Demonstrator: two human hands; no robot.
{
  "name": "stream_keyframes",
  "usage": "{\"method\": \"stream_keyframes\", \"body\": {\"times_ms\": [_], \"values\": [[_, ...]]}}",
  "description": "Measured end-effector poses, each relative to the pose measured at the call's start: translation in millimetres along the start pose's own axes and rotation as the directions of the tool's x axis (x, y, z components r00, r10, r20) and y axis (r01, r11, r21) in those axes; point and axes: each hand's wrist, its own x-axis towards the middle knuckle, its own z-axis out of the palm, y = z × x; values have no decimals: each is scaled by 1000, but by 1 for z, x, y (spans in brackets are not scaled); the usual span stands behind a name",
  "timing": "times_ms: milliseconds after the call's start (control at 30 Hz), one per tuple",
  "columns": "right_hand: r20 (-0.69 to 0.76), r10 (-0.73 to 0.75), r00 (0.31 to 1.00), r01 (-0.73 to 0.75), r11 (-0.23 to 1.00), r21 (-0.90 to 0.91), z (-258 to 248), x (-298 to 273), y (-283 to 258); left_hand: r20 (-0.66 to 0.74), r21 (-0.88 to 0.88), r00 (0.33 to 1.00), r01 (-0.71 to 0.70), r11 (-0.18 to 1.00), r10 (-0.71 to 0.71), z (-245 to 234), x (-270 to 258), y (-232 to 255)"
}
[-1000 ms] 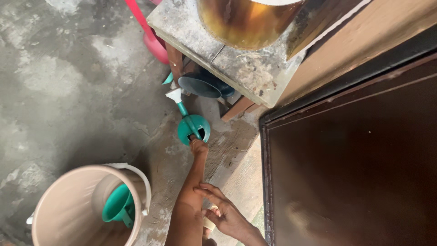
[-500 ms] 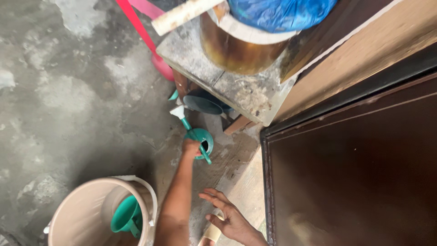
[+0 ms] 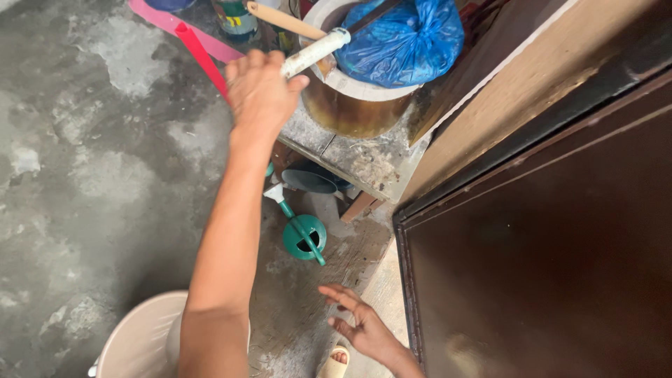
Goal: The person carries a green watering can through a garden area and waters several potted plants and ground vegetation. The person then enters a room, places the watering can down, and picks up a long-handled tool.
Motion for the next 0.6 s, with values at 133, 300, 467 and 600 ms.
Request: {"method": "stream_keyframes", "body": {"times_ms": [133,300,467,600], "values": [[-47,-66,997,64,997,-50,-5,-10,-34,158,82,987,8,997,-21,55,33,13],[-92,1,996,0,1000,6,4,-47,-11,161,-26,987,31,999,-27,89,30,7],[-115,176,978,-169,983,66,10,-108,83,195,-137,962,221,966,-192,45,-6,27],[-181,314,932,-285,944,168,27,-154,172,173,-343,956,284,895,-237,-25,-76,47]]}}
